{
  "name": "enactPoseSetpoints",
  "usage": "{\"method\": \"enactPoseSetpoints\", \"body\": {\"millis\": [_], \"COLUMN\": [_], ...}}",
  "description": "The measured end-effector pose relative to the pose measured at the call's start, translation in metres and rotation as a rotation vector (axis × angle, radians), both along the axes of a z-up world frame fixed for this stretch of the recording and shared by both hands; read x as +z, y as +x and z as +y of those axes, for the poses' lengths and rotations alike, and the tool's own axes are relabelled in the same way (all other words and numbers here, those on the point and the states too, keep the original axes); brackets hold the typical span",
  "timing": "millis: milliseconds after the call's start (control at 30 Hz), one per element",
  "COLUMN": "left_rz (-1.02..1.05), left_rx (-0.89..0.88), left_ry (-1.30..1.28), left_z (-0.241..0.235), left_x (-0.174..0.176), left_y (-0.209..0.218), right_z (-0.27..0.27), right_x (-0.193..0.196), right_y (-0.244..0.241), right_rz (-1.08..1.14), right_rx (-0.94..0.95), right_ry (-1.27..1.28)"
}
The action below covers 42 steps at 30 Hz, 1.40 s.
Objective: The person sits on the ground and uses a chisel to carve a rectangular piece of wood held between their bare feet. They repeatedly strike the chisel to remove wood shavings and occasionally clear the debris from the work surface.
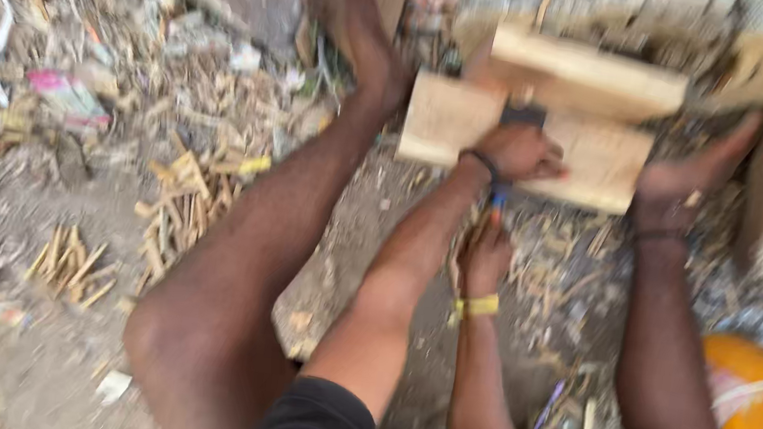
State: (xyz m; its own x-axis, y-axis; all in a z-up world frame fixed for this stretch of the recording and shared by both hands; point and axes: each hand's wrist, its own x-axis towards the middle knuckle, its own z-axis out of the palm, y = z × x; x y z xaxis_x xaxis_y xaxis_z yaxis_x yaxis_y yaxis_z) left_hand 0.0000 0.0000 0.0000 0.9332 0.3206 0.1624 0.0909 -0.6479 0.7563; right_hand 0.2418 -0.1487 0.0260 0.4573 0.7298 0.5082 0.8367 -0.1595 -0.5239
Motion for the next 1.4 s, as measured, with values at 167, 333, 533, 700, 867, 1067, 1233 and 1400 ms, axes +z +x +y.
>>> {"method": "enactPoseSetpoints", "body": {"millis": [167, 333, 533, 700, 867, 1067, 1233, 1400], "left_rz": [0.044, -0.111, -0.367, -0.265, 0.032, 0.016, 0.064, 0.1], "left_rx": [0.005, 0.061, 0.211, 0.497, 0.605, 0.57, 0.609, 0.676], "left_ry": [0.074, 0.175, 0.158, 0.115, 0.317, 0.322, 0.337, 0.327], "left_z": [-0.004, -0.014, -0.035, -0.033, -0.026, -0.025, -0.021, -0.02], "left_x": [0.0, 0.008, 0.014, -0.008, 0.012, 0.013, 0.006, 0.018], "left_y": [-0.003, -0.011, -0.046, -0.084, -0.082, -0.085, -0.087, -0.084], "right_z": [-0.011, 0.004, -0.002, -0.011, -0.02, -0.005, -0.003, -0.005], "right_x": [0.007, 0.035, 0.051, 0.042, 0.025, 0.038, 0.045, 0.044], "right_y": [-0.02, -0.035, -0.044, -0.038, -0.022, -0.032, -0.036, -0.037], "right_rz": [0.006, 0.019, 0.037, -0.094, -0.147, -0.004, 0.088, 0.071], "right_rx": [-0.031, 0.025, -0.035, -0.061, -0.084, -0.155, -0.109, -0.082], "right_ry": [-0.03, 0.067, 0.01, 0.006, -0.017, -0.083, -0.035, -0.021]}}
